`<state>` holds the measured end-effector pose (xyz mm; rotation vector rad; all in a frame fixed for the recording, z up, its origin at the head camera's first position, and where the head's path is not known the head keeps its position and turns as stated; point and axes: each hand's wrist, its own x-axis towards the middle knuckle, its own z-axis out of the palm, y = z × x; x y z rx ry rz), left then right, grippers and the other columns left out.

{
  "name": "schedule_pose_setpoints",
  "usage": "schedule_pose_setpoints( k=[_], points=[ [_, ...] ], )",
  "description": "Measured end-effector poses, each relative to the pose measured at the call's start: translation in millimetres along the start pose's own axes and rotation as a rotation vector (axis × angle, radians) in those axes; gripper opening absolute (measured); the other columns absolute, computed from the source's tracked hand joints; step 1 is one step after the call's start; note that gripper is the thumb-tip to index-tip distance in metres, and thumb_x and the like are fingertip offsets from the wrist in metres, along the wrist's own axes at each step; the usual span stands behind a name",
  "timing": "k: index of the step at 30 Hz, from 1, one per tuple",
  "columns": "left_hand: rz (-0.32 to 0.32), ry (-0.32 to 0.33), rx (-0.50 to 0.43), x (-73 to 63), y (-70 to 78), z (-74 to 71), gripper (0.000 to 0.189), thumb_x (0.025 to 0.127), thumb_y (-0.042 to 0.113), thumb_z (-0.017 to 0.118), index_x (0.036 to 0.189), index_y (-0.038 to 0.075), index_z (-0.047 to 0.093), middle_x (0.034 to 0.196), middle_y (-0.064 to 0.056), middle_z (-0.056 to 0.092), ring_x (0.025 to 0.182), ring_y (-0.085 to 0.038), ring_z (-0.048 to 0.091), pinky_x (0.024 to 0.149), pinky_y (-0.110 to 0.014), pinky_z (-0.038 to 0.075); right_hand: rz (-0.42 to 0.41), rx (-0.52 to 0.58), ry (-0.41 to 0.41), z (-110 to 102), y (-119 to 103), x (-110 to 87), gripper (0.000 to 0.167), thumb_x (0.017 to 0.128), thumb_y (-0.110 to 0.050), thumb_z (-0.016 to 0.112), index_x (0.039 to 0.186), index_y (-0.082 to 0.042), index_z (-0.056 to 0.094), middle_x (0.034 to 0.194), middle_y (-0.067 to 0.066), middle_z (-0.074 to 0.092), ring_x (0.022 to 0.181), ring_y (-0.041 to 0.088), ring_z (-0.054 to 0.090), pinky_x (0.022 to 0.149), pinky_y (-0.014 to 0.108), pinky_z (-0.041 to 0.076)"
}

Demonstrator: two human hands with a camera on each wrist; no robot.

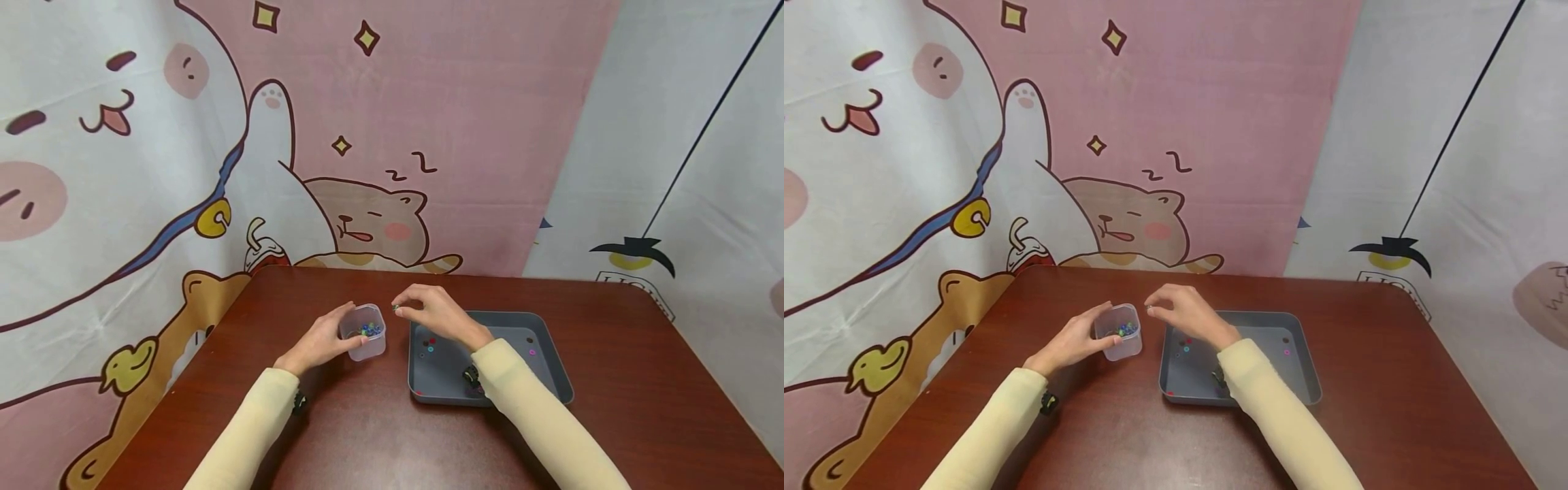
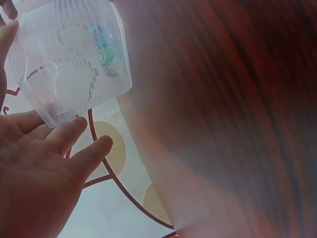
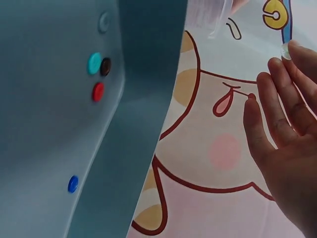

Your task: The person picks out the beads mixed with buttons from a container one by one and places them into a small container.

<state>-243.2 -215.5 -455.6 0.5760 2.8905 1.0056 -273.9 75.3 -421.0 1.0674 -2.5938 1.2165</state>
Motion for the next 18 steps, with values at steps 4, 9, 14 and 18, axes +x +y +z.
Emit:
schedule_pose_setpoints(
  k=[4, 9, 14, 18],
  points=[
    [0.001, 0.001, 0.003, 0.6, -0.6, 0.3, 0.091, 0.089, 0.050, 0.079, 0.157, 0.004, 0.040, 0.160, -0.017, 0.042, 0.132, -0.036, 0.055, 0.109, -0.052, 0.046, -0.007, 0.008, 0.006, 3.4, -4.2, 4.3, 0.015, 0.099, -0.028, 0.073, 0.113, -0.022, 0.077, 0.112, -0.012, 0.072, 0.106, 0.008, 0.065, 0.087, 0.036, 0.055],
    [0.000, 0.000, 0.000, 1.0, -1.5, 0.3, 0.091, 0.089, 0.050, 0.079, 0.157, 0.004, 0.040, 0.160, -0.017, 0.043, 0.131, -0.037, 0.056, 0.108, -0.053, 0.047, -0.005, 0.011, 0.003, 10.1, -7.0, 10.8, 0.016, 0.099, -0.026, 0.072, 0.113, -0.019, 0.077, 0.112, -0.010, 0.073, 0.107, 0.010, 0.065, 0.090, 0.039, 0.055],
    [0.000, -0.001, -0.006, 0.9, -2.1, 0.5, 0.091, 0.089, 0.049, 0.079, 0.158, 0.004, 0.039, 0.158, -0.018, 0.045, 0.129, -0.037, 0.058, 0.106, -0.053, 0.048, -0.008, 0.011, -0.022, 19.5, -7.6, 17.5, 0.017, 0.099, -0.023, 0.072, 0.113, -0.015, 0.078, 0.110, -0.007, 0.073, 0.105, 0.011, 0.065, 0.092, 0.041, 0.055],
    [0.011, -0.001, -0.010, 1.1, -2.5, 0.7, 0.090, 0.090, 0.048, 0.079, 0.157, 0.003, 0.039, 0.157, -0.019, 0.046, 0.128, -0.037, 0.059, 0.106, -0.052, 0.049, -0.015, -0.008, -0.050, 26.7, -6.2, 19.8, 0.016, 0.099, -0.020, 0.073, 0.113, -0.015, 0.078, 0.111, -0.005, 0.073, 0.104, 0.012, 0.066, 0.091, 0.039, 0.056]
  ],
)
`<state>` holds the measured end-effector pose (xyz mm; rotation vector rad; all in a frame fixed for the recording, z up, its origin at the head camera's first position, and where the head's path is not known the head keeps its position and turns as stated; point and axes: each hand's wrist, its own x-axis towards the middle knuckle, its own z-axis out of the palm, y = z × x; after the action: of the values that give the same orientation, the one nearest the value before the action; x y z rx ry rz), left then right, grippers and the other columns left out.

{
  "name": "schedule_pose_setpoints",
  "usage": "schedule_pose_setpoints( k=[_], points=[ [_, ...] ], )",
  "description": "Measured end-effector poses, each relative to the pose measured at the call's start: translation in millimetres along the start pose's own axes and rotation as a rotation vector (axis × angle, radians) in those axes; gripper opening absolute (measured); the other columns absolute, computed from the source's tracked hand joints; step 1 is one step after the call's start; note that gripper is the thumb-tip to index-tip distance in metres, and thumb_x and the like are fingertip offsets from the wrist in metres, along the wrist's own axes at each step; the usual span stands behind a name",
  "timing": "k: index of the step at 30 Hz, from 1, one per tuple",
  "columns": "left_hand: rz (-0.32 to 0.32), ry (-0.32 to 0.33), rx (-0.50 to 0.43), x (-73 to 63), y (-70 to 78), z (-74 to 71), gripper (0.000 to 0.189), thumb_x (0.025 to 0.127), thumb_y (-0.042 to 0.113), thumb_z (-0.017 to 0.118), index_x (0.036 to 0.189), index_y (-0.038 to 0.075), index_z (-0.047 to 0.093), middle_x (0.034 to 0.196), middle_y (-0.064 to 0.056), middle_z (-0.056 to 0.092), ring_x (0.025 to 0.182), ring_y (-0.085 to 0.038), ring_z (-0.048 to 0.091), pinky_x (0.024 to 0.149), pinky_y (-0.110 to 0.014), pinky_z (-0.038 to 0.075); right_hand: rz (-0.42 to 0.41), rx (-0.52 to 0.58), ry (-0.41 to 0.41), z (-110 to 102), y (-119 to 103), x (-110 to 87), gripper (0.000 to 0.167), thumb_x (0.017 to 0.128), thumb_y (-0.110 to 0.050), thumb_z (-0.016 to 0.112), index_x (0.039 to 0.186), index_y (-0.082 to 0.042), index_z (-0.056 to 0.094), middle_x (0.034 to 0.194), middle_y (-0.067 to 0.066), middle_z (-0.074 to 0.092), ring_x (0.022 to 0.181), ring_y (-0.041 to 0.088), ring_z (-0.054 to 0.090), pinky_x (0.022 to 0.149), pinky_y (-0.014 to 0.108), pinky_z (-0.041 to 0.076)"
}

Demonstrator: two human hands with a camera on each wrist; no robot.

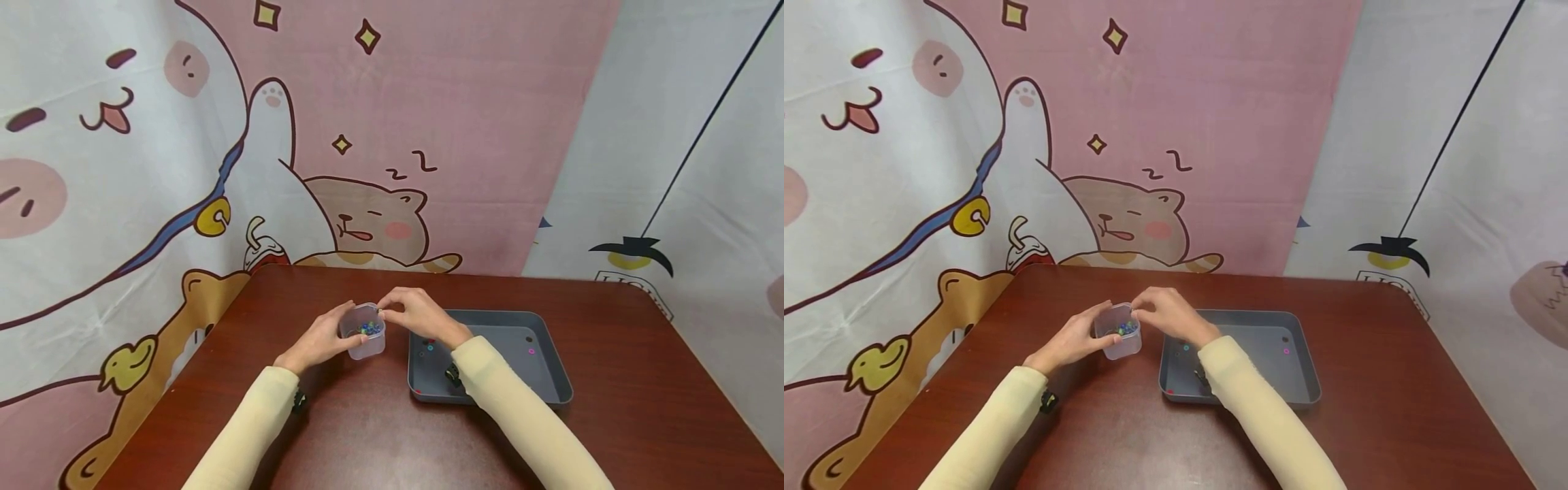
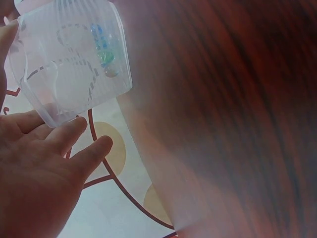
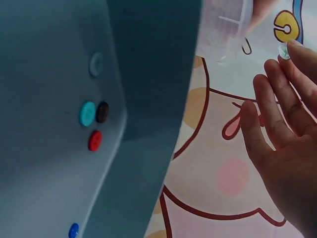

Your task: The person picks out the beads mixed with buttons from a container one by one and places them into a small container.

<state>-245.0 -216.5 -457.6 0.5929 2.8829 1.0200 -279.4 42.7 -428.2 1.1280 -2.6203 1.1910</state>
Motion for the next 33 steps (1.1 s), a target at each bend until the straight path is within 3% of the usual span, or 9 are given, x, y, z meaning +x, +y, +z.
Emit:
schedule_pose_setpoints(
  k=[3, 11, 17, 27, 33],
  points=[
    [0.004, -0.001, -0.003, -0.2, 0.0, 0.2, 0.090, 0.090, 0.048, 0.079, 0.157, 0.003, 0.039, 0.156, -0.019, 0.047, 0.128, -0.037, 0.059, 0.105, -0.052, 0.049, 0.012, -0.014, -0.019, 4.5, 2.3, 0.8, 0.017, 0.099, -0.020, 0.073, 0.114, -0.015, 0.078, 0.113, -0.005, 0.073, 0.106, 0.012, 0.066, 0.092, 0.035, 0.055],
    [0.014, 0.001, 0.011, 1.0, 0.1, -1.7, 0.090, 0.090, 0.048, 0.078, 0.157, 0.002, 0.039, 0.158, -0.020, 0.045, 0.127, -0.036, 0.059, 0.105, -0.051, 0.050, -0.002, -0.043, -0.043, 11.5, 5.0, 3.3, 0.017, 0.098, -0.019, 0.073, 0.113, -0.013, 0.079, 0.110, -0.003, 0.072, 0.106, 0.016, 0.067, 0.093, 0.040, 0.056],
    [0.013, 0.000, 0.002, 1.0, 0.7, 2.5, 0.089, 0.090, 0.047, 0.079, 0.157, 0.002, 0.040, 0.159, -0.020, 0.043, 0.129, -0.036, 0.059, 0.106, -0.051, 0.049, -0.010, -0.102, -0.068, 7.9, 4.1, -5.4, 0.020, 0.100, -0.021, 0.072, 0.117, -0.013, 0.079, 0.114, -0.002, 0.072, 0.107, 0.014, 0.067, 0.092, 0.038, 0.056],
    [0.031, -0.010, 0.049, 1.8, 2.9, 0.7, 0.089, 0.089, 0.050, 0.078, 0.155, 0.002, 0.042, 0.161, -0.019, 0.041, 0.137, -0.037, 0.052, 0.111, -0.053, 0.043, 0.056, -0.136, 0.021, -30.8, 2.5, -37.5, 0.026, 0.102, -0.029, 0.069, 0.123, -0.015, 0.076, 0.129, -0.001, 0.070, 0.121, 0.018, 0.064, 0.098, 0.042, 0.054],
    [0.056, -0.024, 0.069, -0.4, -1.1, -2.9, 0.087, 0.091, 0.050, 0.076, 0.154, 0.000, 0.043, 0.164, -0.020, 0.034, 0.150, -0.040, 0.035, 0.117, -0.058, 0.033, 0.085, -0.171, 0.097, -59.6, -0.2, -61.5, 0.039, 0.102, -0.032, 0.068, 0.136, -0.012, 0.069, 0.145, 0.006, 0.061, 0.134, 0.028, 0.057, 0.105, 0.051, 0.049]
  ],
)
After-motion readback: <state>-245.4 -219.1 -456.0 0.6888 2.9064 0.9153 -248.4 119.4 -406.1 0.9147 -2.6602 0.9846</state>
